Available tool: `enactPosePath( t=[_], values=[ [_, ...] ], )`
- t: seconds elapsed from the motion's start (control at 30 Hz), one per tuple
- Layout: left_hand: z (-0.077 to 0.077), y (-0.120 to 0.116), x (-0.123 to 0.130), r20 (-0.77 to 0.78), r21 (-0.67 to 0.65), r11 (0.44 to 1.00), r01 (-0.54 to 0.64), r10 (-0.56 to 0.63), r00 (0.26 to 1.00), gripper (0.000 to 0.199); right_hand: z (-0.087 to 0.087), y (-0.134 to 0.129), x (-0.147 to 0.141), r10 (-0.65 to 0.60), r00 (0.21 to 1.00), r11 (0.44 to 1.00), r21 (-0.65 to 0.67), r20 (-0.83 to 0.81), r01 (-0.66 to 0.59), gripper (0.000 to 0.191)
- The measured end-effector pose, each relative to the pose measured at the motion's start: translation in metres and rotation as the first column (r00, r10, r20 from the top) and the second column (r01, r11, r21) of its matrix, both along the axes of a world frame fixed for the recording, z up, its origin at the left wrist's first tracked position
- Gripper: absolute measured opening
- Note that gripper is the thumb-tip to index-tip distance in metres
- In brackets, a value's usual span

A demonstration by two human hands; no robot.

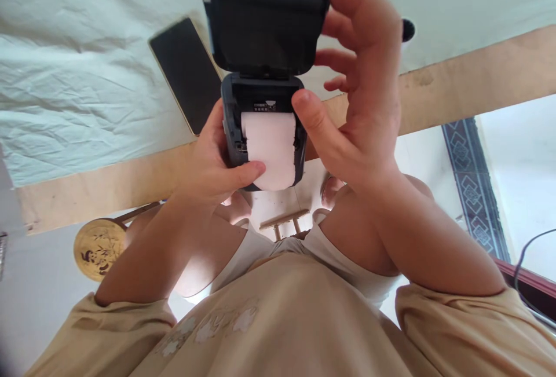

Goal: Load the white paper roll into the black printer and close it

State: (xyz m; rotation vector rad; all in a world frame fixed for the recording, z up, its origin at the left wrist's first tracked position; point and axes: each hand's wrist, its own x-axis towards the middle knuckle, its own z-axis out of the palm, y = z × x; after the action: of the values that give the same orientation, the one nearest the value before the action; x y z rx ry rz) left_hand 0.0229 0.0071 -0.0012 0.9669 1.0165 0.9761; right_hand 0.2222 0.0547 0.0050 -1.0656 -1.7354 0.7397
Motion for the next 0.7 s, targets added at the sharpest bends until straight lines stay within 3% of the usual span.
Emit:
enactPosePath(
  t=[0.07, 0.17, 0.3, 0.47, 0.7],
  values=[
    [-0.002, -0.001, 0.0, 0.016, 0.023, 0.999, -0.025, 0.024, 1.0, 0.077, -0.005, 0.003, 0.0, 0.001, 0.999, 0.992, 0.123, -0.045, 0.005, 0.041],
    [-0.007, -0.001, 0.001, 0.071, 0.031, 0.998, -0.054, 0.051, 0.996, 0.079, -0.009, 0.005, 0.001, -0.005, 0.997, 0.985, 0.172, -0.076, 0.018, 0.028],
    [-0.006, -0.001, -0.001, 0.074, -0.003, 1.0, -0.023, 0.023, 0.997, 0.086, -0.005, 0.0, 0.002, -0.069, 0.997, 0.959, 0.274, -0.042, 0.078, 0.029],
    [0.002, 0.0, -0.001, 0.063, -0.048, 0.999, -0.02, 0.023, 0.998, 0.092, -0.007, -0.004, 0.006, -0.027, 0.999, 0.983, 0.179, -0.036, 0.034, 0.028],
    [-0.005, 0.0, -0.004, 0.066, -0.064, 0.998, -0.007, 0.011, 0.998, 0.092, -0.011, -0.01, 0.008, 0.094, 0.993, 0.982, 0.159, 0.075, -0.104, 0.027]
  ],
)
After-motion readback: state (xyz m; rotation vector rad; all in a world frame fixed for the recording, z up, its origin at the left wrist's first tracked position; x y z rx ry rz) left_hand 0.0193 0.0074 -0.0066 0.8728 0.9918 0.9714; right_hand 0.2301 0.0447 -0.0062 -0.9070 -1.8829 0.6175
